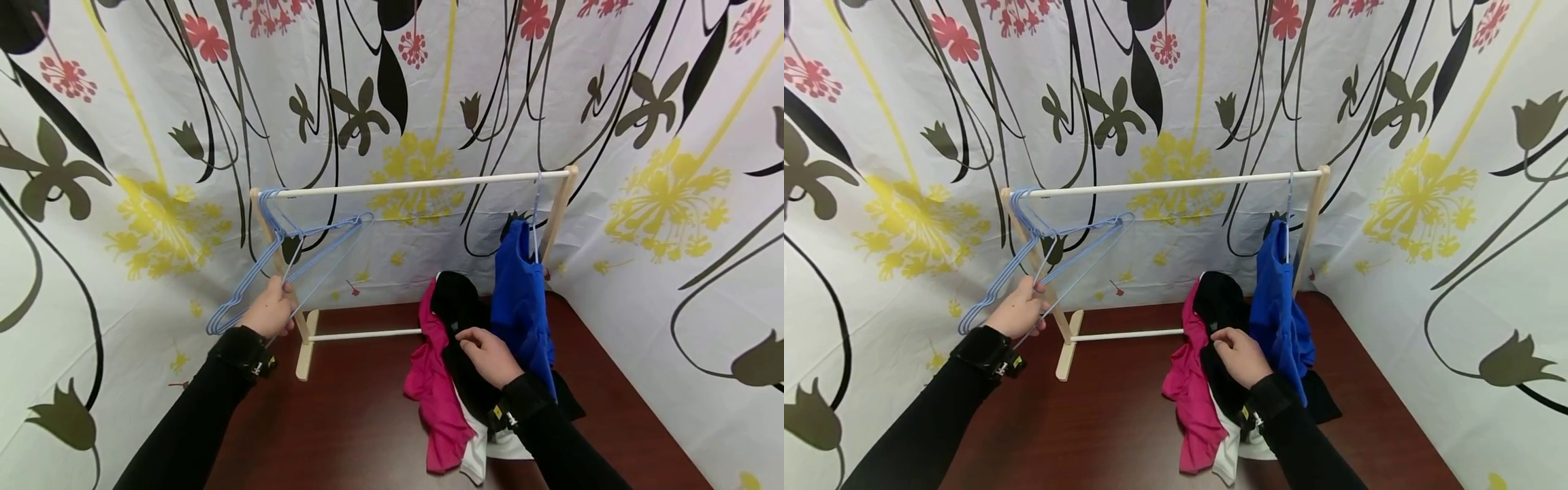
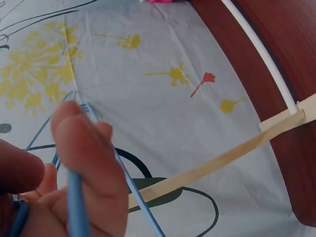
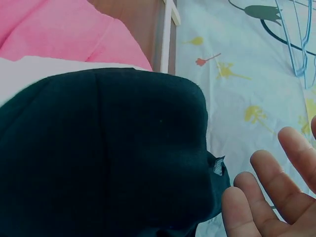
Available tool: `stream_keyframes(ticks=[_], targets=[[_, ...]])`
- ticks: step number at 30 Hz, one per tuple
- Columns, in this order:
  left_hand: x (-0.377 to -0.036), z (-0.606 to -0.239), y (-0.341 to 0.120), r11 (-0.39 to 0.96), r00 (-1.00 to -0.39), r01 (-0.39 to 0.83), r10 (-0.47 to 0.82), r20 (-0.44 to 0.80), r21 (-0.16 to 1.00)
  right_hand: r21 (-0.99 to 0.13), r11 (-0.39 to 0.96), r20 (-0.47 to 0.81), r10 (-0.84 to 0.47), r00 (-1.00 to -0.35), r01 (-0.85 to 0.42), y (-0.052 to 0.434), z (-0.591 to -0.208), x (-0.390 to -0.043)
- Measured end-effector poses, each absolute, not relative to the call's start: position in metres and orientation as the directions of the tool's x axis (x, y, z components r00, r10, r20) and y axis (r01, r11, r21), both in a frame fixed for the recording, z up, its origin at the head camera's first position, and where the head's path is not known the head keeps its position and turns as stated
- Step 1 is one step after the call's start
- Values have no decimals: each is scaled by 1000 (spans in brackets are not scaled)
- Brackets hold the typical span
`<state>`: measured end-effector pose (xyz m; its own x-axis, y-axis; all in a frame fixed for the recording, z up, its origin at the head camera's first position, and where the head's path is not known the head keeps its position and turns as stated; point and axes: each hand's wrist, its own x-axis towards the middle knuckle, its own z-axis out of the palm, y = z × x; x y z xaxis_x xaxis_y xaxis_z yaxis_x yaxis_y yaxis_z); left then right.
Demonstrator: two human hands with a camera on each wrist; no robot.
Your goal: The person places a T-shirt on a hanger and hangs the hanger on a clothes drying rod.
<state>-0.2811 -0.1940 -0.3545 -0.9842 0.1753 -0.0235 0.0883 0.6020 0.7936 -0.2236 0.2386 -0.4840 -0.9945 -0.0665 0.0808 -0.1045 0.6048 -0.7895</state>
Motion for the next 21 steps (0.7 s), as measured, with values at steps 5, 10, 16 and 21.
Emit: stream_keyframes(ticks=[5,10,16,21], targets=[[-278,-358,-189,618,-992,97,125,24,780,-784,612,85,-57,-995,-102,240,-487,-223],[-267,-365,-180,493,-991,117,119,67,862,-789,608,81,-38,-996,-88,240,-486,-227],[-251,-385,-159,380,-990,100,130,53,920,-791,607,78,-22,-997,-76,237,-488,-233],[-241,-402,-141,403,-985,95,170,28,910,-793,605,81,-5,-997,-67,231,-492,-239]])
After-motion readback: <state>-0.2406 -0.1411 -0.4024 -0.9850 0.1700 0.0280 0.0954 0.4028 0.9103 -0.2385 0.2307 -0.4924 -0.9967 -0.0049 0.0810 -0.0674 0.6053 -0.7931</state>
